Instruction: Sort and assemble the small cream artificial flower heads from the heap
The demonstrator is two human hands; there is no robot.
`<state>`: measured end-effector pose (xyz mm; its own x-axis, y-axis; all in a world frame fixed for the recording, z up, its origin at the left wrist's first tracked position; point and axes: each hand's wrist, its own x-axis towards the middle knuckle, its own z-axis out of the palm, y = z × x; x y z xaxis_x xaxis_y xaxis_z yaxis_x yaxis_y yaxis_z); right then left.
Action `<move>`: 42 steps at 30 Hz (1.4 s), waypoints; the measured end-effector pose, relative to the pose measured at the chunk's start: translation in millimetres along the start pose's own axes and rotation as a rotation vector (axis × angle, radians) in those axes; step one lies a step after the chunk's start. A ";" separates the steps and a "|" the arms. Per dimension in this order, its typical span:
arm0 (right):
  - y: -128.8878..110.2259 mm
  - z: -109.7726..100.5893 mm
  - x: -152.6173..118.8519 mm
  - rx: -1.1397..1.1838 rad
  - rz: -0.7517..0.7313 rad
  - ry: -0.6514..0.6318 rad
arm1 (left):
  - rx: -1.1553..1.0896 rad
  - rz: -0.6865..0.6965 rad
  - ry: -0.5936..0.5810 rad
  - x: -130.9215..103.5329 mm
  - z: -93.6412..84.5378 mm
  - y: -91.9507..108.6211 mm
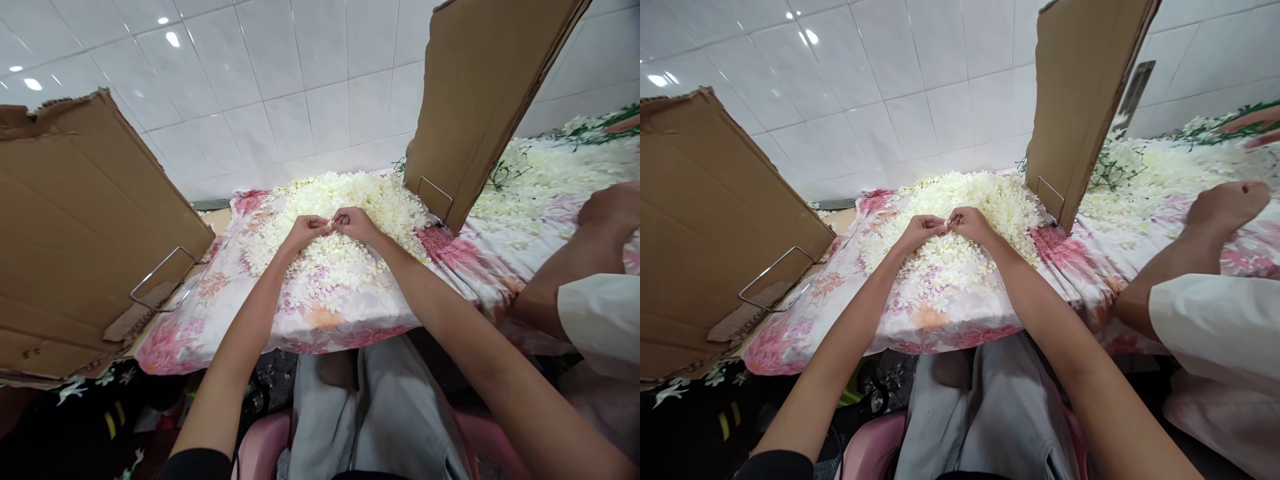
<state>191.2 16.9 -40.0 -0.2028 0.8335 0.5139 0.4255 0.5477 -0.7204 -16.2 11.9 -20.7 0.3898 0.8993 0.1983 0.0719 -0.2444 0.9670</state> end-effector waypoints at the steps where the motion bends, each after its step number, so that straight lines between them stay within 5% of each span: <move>1: 0.7 0.0 -0.2 0.003 -0.005 -0.004 | 0.020 0.007 0.013 -0.4 2.3 0.8; 20: 2.1 -1.4 -0.5 -0.024 -0.023 -0.028 | 0.480 0.201 0.051 3.0 13.5 -1.9; 36: -0.7 0.0 0.2 -0.031 0.026 -0.028 | 0.302 0.073 0.074 3.5 14.7 -1.2; 42: -5.6 -1.3 -1.4 -0.043 0.029 -0.018 | 0.163 0.068 -0.037 3.5 5.0 2.6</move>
<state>190.3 12.6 -36.1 -0.2053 0.8506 0.4841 0.4685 0.5197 -0.7144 -10.1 12.6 -18.3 0.4319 0.8655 0.2537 0.1908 -0.3626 0.9122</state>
